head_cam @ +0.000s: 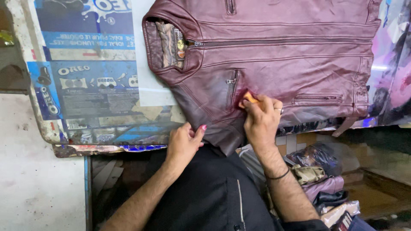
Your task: The person applies red dye to a maroon leather jacket laid on a table, rubbing the liquid into the leather with a sponge. They dip the sponge into a bottle of red dye on the table and work the dye across the jacket's front panels, pockets, and zipper areas, repositioning the jacket as they go.
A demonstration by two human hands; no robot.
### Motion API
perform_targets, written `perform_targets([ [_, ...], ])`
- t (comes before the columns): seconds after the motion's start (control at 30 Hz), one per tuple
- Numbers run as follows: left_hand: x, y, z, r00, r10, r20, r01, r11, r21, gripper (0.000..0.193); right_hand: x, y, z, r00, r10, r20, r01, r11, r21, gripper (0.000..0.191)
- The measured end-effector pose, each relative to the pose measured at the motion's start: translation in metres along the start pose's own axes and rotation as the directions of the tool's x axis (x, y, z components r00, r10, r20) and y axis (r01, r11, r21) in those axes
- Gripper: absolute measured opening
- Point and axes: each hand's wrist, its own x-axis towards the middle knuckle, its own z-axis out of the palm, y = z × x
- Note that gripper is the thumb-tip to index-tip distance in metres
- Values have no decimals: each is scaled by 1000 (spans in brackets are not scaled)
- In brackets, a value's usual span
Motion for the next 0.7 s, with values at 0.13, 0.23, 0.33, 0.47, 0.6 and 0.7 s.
perform_targets([
  [0.13, 2, -21, 12, 995, -11, 95, 51, 902, -429, 34, 0, -8, -2, 980, -196, 37, 189, 972, 139, 29],
  [0.23, 6, -32, 15, 991, 3, 137, 62, 882, -467, 31, 0, -17, 1, 996, -80, 42, 76, 994, 80, 27],
  [0.33, 7, -38, 14, 983, -1, 181, 94, 860, -501, 32, 1, -20, 1, 979, -194, 61, 183, 971, 153, 28],
  [0.47, 6, -40, 13, 974, 17, 225, 104, 851, -516, 36, 0, -14, -7, 994, -92, 61, 93, 996, -8, 21],
  [0.6, 8, -41, 10, 972, 30, 231, 97, 851, -517, 37, -8, -24, -5, 976, 198, 92, -184, 973, -139, 18],
  [0.7, 9, -41, 7, 967, 26, 255, 113, 850, -515, 38, -13, -40, 2, 973, 161, 165, -170, 984, 44, 19],
])
